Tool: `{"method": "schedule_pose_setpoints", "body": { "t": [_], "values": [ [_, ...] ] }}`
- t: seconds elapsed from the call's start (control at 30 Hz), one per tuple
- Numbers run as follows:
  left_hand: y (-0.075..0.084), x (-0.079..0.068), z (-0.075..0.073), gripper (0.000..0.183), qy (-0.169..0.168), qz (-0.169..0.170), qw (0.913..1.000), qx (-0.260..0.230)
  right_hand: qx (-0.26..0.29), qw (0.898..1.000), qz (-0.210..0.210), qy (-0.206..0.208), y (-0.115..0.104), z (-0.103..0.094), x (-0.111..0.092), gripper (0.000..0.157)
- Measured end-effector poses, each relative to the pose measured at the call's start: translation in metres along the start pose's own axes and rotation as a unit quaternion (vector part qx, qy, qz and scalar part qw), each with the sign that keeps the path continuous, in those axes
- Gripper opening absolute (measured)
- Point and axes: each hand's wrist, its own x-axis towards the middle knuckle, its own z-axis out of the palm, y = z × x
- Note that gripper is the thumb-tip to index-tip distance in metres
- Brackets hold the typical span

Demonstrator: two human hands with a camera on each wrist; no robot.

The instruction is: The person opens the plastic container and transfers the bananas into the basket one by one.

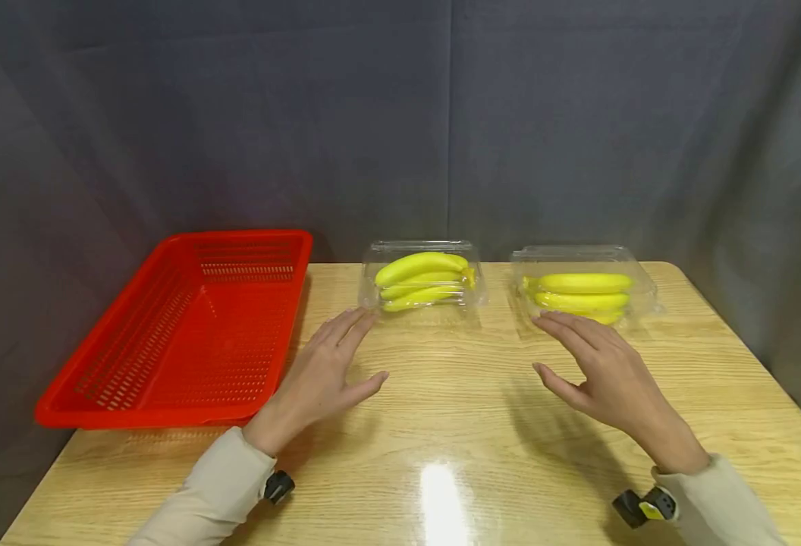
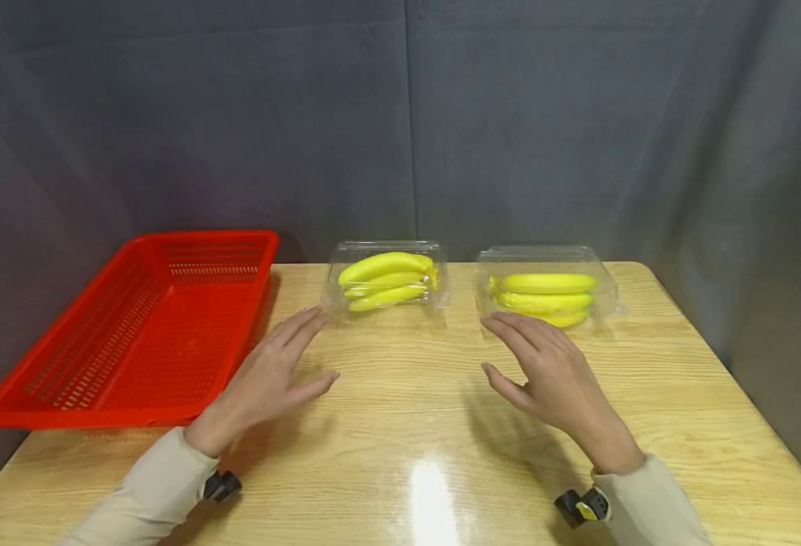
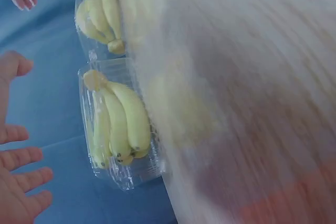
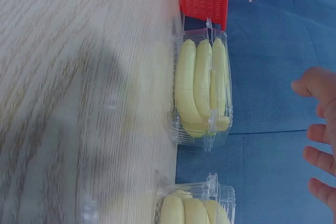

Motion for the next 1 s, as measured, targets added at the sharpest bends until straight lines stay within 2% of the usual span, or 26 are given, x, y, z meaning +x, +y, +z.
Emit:
{"method": "schedule_pose_setpoints", "body": {
  "t": [0.2,0.33,0.53,0.8,1.0],
  "values": [
    [0.001,0.008,0.001,0.067,0.056,-0.011,0.9984,0.003,0.004,0.999,0.006,0.036,-0.001,0.002,0.003,0.052],
    [0.004,0.014,0.004,0.062,0.074,-0.022,0.997,0.006,0.005,0.998,0.007,0.055,-0.001,0.005,0.004,0.051],
    [0.006,0.018,0.005,0.054,0.079,-0.026,0.9964,0.016,0.003,0.997,0.006,0.072,-0.001,0.009,0.007,0.047],
    [0.006,0.023,0.004,0.046,0.087,-0.034,0.995,0.037,0.001,0.999,0.023,0.044,0.002,0.014,0.015,0.045],
    [0.005,0.029,0.004,0.04,0.086,-0.046,0.9946,0.035,0.022,0.998,0.03,0.041,0.006,0.023,0.023,0.04]
  ]
}}
